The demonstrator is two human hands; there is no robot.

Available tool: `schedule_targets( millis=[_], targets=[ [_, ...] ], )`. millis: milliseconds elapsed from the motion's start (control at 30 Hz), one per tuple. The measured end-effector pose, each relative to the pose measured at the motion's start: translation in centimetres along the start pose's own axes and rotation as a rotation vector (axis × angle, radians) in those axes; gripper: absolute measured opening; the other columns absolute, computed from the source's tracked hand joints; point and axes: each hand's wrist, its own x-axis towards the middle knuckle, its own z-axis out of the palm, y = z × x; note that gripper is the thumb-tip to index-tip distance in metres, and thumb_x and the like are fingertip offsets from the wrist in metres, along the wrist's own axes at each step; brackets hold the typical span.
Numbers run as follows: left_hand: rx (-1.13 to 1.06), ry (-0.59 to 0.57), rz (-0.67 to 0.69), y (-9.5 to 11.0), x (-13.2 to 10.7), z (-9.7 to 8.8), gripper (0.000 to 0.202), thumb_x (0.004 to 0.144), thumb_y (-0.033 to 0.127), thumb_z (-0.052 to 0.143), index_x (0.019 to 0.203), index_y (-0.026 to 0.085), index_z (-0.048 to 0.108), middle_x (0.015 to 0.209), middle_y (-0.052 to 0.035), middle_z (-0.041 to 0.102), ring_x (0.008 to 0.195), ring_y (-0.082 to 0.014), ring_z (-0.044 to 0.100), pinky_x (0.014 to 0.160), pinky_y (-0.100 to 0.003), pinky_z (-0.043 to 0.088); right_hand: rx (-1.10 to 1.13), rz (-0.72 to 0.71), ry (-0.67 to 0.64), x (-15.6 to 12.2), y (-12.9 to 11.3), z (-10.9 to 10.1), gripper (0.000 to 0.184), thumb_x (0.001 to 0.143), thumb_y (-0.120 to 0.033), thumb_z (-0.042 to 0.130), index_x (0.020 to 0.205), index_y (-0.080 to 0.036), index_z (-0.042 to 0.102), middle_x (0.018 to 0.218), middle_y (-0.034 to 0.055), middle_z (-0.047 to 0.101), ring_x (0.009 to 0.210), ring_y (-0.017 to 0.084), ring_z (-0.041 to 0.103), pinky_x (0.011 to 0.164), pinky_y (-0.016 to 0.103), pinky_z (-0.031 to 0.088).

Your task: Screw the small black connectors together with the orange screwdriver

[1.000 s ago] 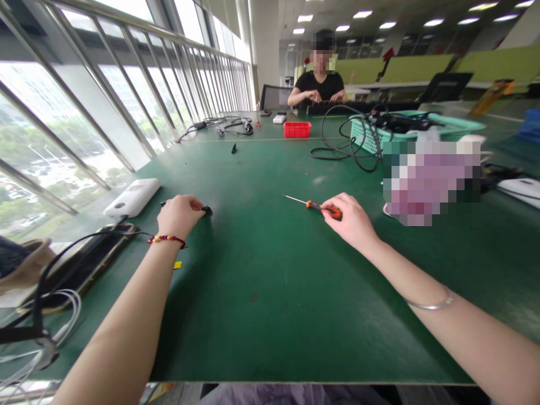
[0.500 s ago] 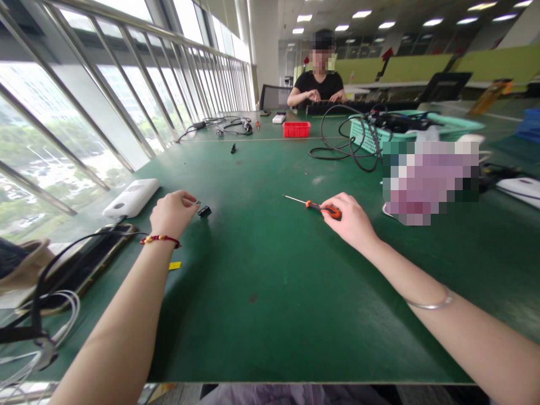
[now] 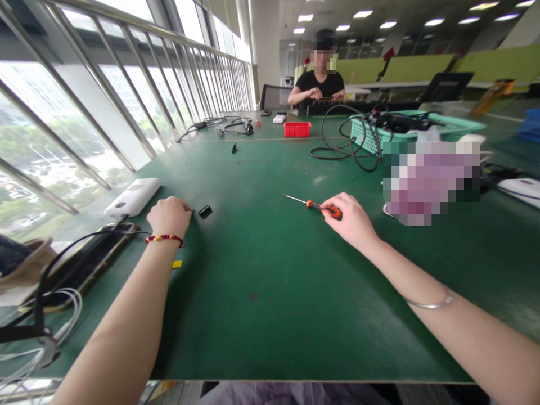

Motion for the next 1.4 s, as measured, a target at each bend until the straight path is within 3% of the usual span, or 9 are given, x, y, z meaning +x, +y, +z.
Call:
schedule_targets(
  millis=[267,400,633,800,1000,1067,1167,1400],
  targets=[
    [-0.007,0.026,0.05,-0.4,0.3,0.2,0.037,0.079,0.033,0.053,0.105,0.016,0.072,0.106,-0.0188,0.067,0.097,-0.0335,0.061,0.073,-0.037,0.049,-0.012,0.003,-0.015,0.0,0.3,0.1,0.012,0.075,-0.018,0.054,0.083,-0.022,0.063,0.092,0.0064,0.059,0.088,0.023,0.056,0.075,0.037,0.047],
    [-0.018,0.042,0.04,-0.5,0.2,0.2,0.037,0.076,0.033,0.055,0.103,0.015,0.072,0.105,-0.0178,0.067,0.097,-0.0333,0.061,0.074,-0.038,0.049,-0.015,0.02,-0.03,-0.1,0.7,0.5,0.023,0.072,-0.017,0.056,0.094,-0.022,0.06,0.097,0.0079,0.055,0.092,0.024,0.056,0.075,0.037,0.049],
    [-0.34,0.017,0.122,-0.1,0.8,1.0,0.036,0.081,0.034,0.052,0.104,0.011,0.069,0.106,-0.0128,0.07,0.098,-0.0254,0.062,0.084,-0.033,0.048,-0.151,0.014,-0.107,-0.1,0.5,0.8,0.03,0.081,-0.016,0.048,0.107,-0.024,0.059,0.09,0.0088,0.056,0.087,0.027,0.052,0.074,0.04,0.047],
    [-0.575,0.008,0.33,3.5,-0.3,3.1,0.026,0.077,0.03,0.058,0.091,0.012,0.07,0.092,-0.0095,0.073,0.086,-0.0196,0.065,0.083,-0.028,0.049,-0.044,0.074,-0.125,-0.1,-0.9,0.7,0.029,0.086,-0.015,0.039,0.094,-0.025,0.065,0.086,0.0056,0.049,0.079,0.02,0.055,0.07,0.033,0.046],
    [-0.805,-0.223,0.89,11.7,-7.6,4.4,0.013,0.079,0.026,0.059,0.081,0.018,0.069,0.082,-0.0024,0.073,0.075,-0.0163,0.066,0.074,-0.027,0.05,0.175,-0.015,-0.164,-0.6,-2.5,0.9,0.021,0.077,-0.019,0.053,0.094,-0.023,0.065,0.094,0.0045,0.047,0.083,0.017,0.056,0.08,0.034,0.048],
    [-0.823,-0.204,0.92,13.2,-9.4,4.5,0.011,0.079,0.02,0.058,0.08,0.018,0.068,0.082,-0.0019,0.072,0.075,-0.016,0.065,0.074,-0.027,0.05,0.23,-0.036,-0.209,-0.8,-2.7,1.1,0.027,0.07,-0.017,0.058,0.096,-0.022,0.064,0.096,0.0043,0.048,0.089,0.018,0.056,0.086,0.035,0.047],
    [-0.9,-0.204,0.912,13.5,-10.2,4.4,0.008,0.078,0.019,0.06,0.077,0.017,0.068,0.084,-0.0027,0.07,0.076,-0.0153,0.064,0.074,-0.027,0.05,0.247,-0.038,-0.244,-1.0,-3.0,1.1,0.032,0.066,-0.015,0.059,0.096,-0.023,0.062,0.096,0.0037,0.05,0.091,0.019,0.057,0.09,0.037,0.045],
    [-1.003,-0.23,0.862,11.8,-8.7,4.0,0.012,0.078,0.027,0.063,0.077,0.016,0.068,0.079,-0.0028,0.069,0.075,-0.0153,0.062,0.074,-0.028,0.049,0.202,-0.092,-0.18,-1.2,-3.7,0.3,0.018,0.074,-0.021,0.061,0.092,-0.023,0.062,0.094,0.0037,0.05,0.089,0.019,0.056,0.086,0.037,0.047]
  ],
)
